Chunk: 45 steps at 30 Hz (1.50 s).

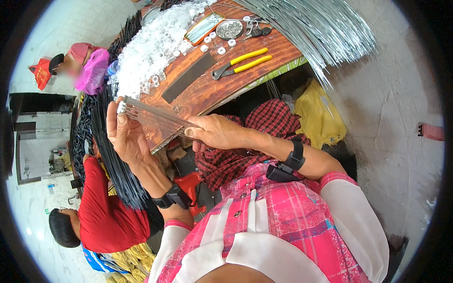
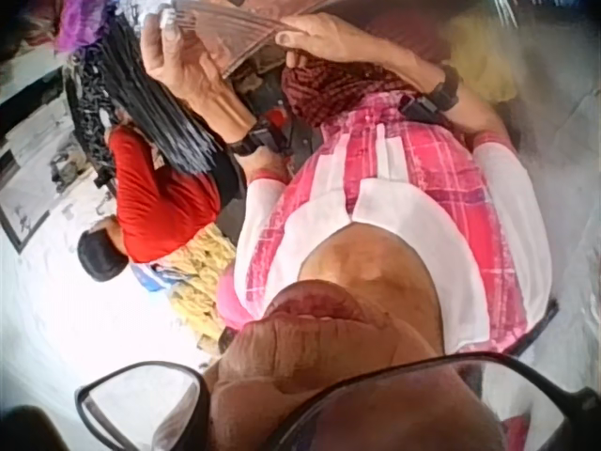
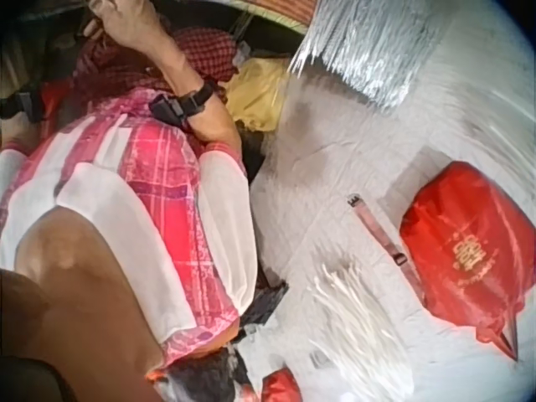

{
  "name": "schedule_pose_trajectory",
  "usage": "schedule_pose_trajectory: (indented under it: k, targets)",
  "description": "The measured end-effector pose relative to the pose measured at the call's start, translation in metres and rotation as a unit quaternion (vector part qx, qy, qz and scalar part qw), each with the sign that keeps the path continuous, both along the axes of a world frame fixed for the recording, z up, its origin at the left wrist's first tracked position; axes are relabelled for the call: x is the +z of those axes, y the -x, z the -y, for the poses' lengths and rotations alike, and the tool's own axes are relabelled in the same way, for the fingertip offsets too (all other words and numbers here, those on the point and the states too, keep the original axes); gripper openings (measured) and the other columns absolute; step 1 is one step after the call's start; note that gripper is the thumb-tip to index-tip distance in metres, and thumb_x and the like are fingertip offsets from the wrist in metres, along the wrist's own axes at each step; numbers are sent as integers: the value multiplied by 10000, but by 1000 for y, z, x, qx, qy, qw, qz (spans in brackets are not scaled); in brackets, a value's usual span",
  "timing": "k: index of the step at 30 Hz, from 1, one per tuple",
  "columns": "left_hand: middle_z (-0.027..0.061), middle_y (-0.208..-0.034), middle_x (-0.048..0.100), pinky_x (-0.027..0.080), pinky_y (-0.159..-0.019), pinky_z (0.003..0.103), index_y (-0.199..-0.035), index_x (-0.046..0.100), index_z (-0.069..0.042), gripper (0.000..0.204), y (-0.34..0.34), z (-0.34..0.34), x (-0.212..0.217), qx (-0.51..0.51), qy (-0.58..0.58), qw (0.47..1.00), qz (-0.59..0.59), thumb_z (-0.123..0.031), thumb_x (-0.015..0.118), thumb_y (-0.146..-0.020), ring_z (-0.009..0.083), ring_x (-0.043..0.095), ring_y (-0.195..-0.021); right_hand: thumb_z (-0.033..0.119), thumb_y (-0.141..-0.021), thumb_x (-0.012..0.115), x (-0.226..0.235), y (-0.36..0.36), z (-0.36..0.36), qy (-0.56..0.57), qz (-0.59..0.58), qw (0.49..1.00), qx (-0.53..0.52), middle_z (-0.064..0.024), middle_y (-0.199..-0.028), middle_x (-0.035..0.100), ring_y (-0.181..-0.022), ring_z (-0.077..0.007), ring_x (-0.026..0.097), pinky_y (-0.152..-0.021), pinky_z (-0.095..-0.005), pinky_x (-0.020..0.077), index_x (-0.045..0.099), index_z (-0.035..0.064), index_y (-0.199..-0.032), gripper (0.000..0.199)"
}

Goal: The person is assembling umbrella frames by threading metal ribs through a central hub and using pliers to secure them.

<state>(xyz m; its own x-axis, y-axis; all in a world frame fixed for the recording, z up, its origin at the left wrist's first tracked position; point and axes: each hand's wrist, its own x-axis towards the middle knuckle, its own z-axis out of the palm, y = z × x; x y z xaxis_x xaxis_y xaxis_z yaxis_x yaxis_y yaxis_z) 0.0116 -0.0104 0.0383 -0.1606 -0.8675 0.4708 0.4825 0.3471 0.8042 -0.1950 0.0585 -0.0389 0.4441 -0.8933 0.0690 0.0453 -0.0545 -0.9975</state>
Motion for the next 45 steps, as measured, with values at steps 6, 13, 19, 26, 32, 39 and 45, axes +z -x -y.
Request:
schedule_pose_trajectory:
  k: [6,13,19,26,32,39,45]
  targets:
    - [196,-1209,634,520,-936,334,-1331,485,103,491,17,15,9,106,-48,990,85,-67,658,-904,226,641,-1044,291,-1025,457,-3,4,9,-21,30,999,-28,-115,-795,703,-672,-194,690,-628,-328,547,570,-18,-1084,335]
    - [223,-1187,643,542,-964,359,-1289,525,114,397,3,31,3,49,-40,997,49,-21,616,-927,255,663,-1064,350,-1031,487,-7,5,9,-41,73,996,-8,-126,-863,704,-789,-184,696,-726,-310,552,573,-45,-1007,405]
    - [222,-1188,642,545,-955,354,-1286,525,123,402,9,32,2,51,-47,996,56,-26,622,-926,250,670,-1044,363,-1027,493,-21,10,16,-47,98,993,38,-127,-865,705,-782,-186,711,-695,-302,568,590,-39,-1045,414]
    - [214,-1177,651,550,-940,340,-1280,535,119,399,24,36,1,55,-36,997,51,-27,631,-921,244,675,-1020,342,-1029,505,-22,19,17,-52,93,994,25,-105,-844,702,-777,-150,680,-751,-277,537,602,-46,-1024,401]
    - [217,-1178,653,555,-938,334,-1275,542,116,382,21,37,5,56,-25,997,51,-4,616,-920,246,675,-1029,344,-1016,523,-16,17,15,-40,95,995,21,-92,-828,702,-739,-162,694,-688,-288,556,639,-17,-1032,380]
    - [223,-1164,654,538,-966,351,-1254,555,122,349,32,42,14,59,-6,997,52,0,593,-930,257,666,-1049,263,-1007,532,-10,17,13,-16,87,996,-26,-83,-800,710,-701,-154,700,-631,-295,559,667,-4,-995,299]
    - [217,-1151,648,536,-970,358,-1245,550,131,330,36,68,28,38,33,998,30,7,569,-940,280,660,-1058,232,-1007,554,6,7,19,60,33,989,-132,-77,-766,703,-710,-130,690,-656,-255,556,668,-29,-948,292]
